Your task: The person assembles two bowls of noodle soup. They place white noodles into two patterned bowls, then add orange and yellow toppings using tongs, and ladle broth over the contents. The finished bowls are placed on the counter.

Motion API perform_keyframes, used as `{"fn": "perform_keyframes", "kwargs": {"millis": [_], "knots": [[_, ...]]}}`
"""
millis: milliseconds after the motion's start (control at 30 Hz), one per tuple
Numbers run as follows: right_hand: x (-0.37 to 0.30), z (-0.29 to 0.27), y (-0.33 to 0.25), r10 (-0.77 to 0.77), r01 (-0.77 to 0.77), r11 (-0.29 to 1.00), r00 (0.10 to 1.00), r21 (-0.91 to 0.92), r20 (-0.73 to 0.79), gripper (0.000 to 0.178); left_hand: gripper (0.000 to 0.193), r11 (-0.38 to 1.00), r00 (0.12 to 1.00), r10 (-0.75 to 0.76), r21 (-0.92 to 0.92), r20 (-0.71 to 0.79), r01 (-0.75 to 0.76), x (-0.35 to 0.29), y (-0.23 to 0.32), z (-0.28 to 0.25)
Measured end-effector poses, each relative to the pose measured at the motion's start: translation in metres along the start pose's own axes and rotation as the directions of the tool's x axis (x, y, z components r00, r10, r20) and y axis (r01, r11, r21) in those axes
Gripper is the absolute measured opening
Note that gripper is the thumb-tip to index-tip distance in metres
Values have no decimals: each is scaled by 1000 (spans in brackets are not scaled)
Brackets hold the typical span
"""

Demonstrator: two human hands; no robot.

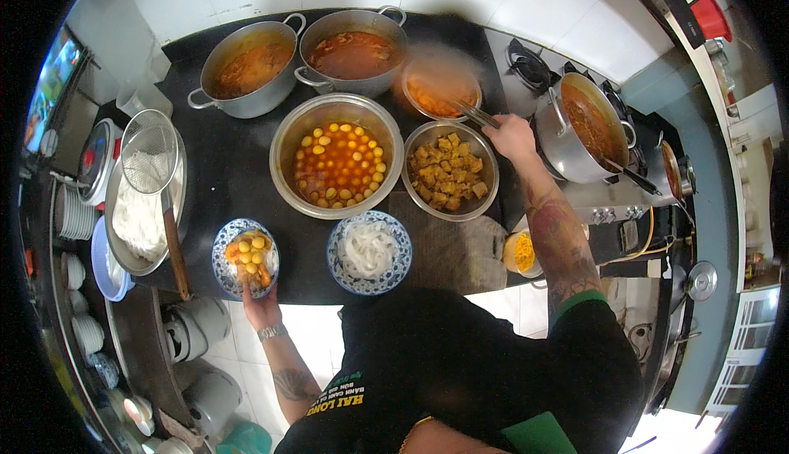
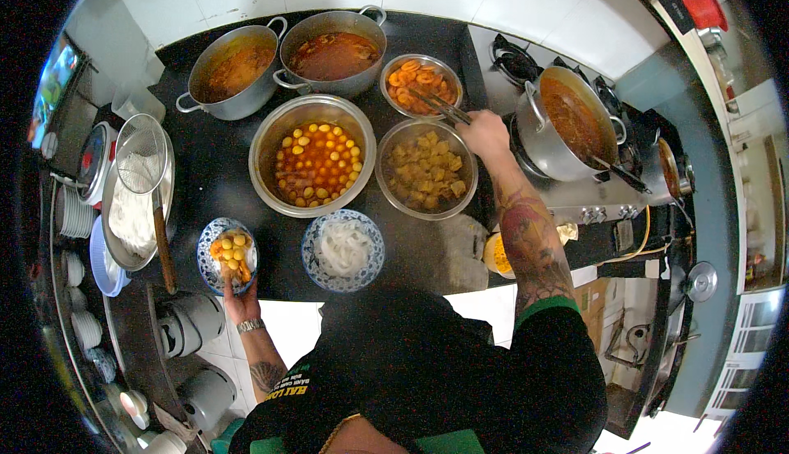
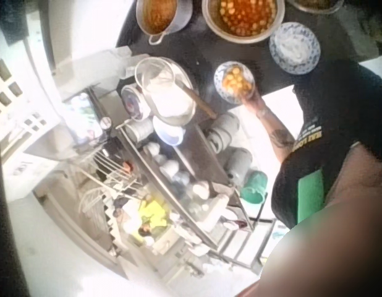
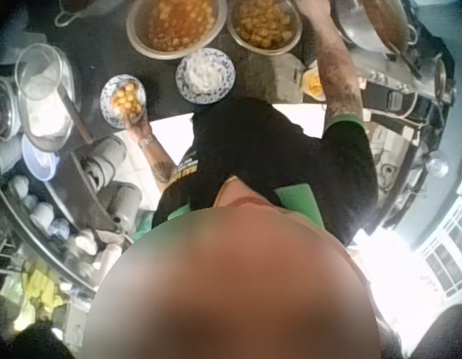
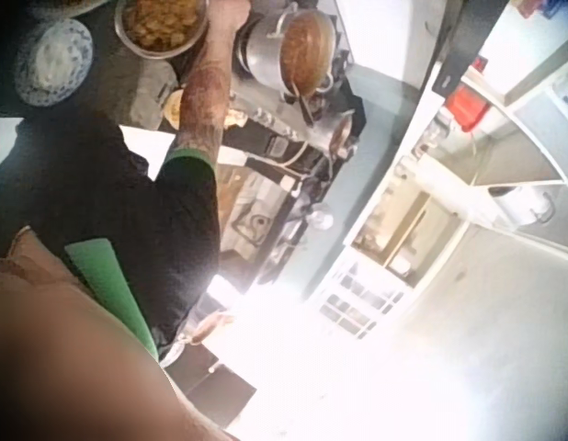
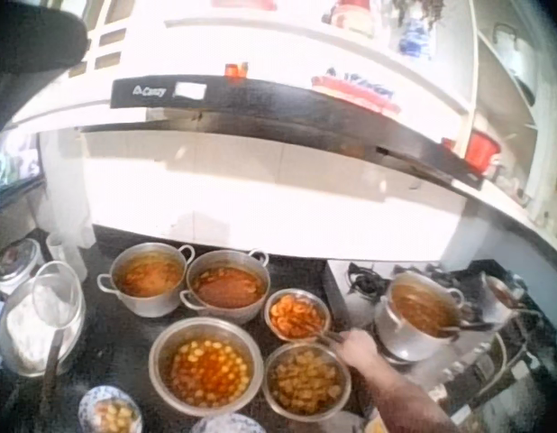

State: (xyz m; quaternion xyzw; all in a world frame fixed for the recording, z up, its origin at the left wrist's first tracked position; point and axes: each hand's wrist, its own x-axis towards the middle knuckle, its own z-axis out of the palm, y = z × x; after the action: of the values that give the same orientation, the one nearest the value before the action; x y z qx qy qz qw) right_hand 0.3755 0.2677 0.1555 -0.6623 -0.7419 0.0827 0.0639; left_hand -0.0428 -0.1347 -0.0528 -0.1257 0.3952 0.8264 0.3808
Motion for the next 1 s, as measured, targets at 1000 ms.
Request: {"fn": "perform_keyframes", "kwargs": {"millis": [1000], "knots": [[-88, -61, 30, -203, 247, 827, 969, 506, -141, 31, 56, 851, 815, -498, 348, 295, 394, -93, -29, 39]]}}
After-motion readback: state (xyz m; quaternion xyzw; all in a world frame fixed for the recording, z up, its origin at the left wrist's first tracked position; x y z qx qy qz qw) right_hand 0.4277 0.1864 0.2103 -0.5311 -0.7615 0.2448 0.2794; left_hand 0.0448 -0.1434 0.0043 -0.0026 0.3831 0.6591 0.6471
